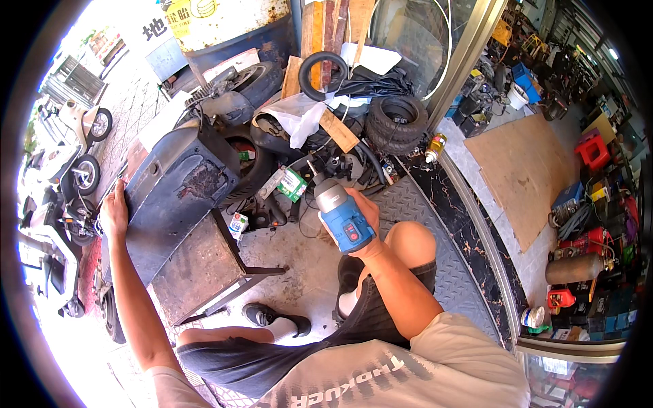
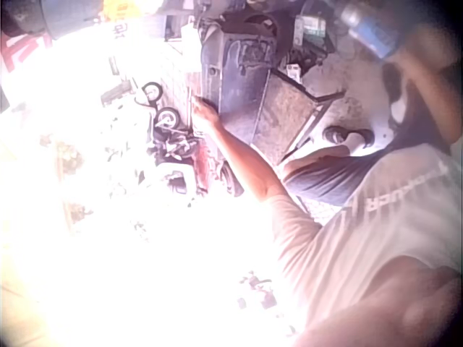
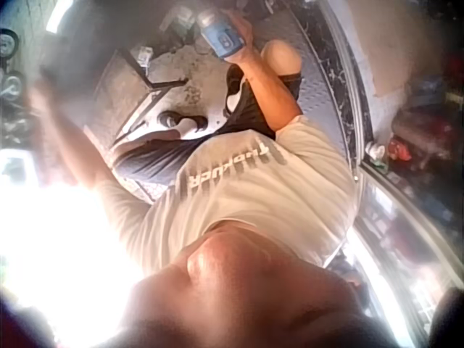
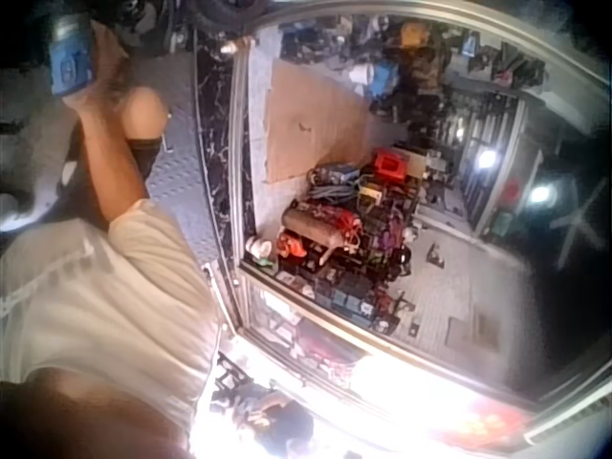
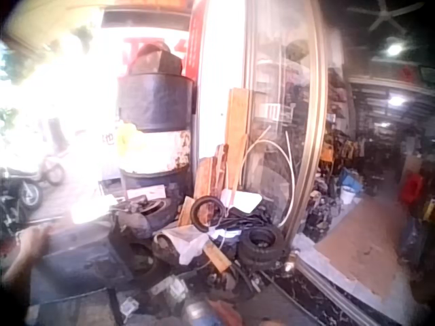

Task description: The person removes a plastic cover from the base of an electric scooter using an impact driver and a wrench.

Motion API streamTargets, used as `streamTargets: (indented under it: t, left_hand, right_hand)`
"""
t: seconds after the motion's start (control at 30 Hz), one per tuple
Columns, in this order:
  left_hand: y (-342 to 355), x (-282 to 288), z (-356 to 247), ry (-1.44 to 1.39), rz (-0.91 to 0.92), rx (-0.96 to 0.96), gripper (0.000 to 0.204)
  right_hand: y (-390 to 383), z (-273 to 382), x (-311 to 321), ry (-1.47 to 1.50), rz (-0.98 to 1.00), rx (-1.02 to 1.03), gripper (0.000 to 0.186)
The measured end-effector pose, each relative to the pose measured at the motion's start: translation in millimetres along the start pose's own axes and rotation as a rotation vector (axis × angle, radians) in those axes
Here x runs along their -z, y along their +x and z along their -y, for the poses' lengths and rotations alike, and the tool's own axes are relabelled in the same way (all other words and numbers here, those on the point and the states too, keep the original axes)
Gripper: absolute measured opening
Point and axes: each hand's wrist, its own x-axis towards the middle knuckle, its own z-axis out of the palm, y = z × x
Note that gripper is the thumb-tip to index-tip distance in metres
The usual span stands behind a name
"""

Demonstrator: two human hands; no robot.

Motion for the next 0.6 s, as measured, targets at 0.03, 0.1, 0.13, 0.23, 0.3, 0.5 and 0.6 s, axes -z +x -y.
streamTargets:
  t: [0.03,0.1,0.13,0.23,0.3,0.5,0.6]
  left_hand:
    - [0.6,0.0,1.1,0.002,0.0,0.005,0.082]
    - [0.7,-0.4,0.2,0.002,0.0,0.009,0.082]
    - [0.5,-0.5,-0.1,0.001,0.0,0.008,0.082]
    - [1.8,1.9,-1.7,0.014,0.057,0.04,0.085]
    - [3.1,4.0,-2.7,0.023,0.091,0.057,0.087]
    - [2.0,3.4,-0.6,0.037,0.072,0.028,0.09]
    - [4.1,2.9,1.6,0.03,0.075,0.037,0.09]
  right_hand:
    - [0.3,0.5,-0.1,-0.002,-0.001,0.001,0.043]
    - [0.1,1.2,0.5,0.0,0.01,-0.019,0.042]
    - [0.1,1.5,0.8,0.001,0.016,-0.029,0.042]
    - [0.6,2.0,1.9,-0.023,0.019,-0.02,0.042]
    - [1.4,1.9,2.3,-0.025,0.022,-0.005,0.042]
    - [-0.5,-0.5,-0.5,-0.021,0.017,-0.013,0.041]
    - [1.0,0.9,-0.6,-0.028,0.013,0.004,0.041]
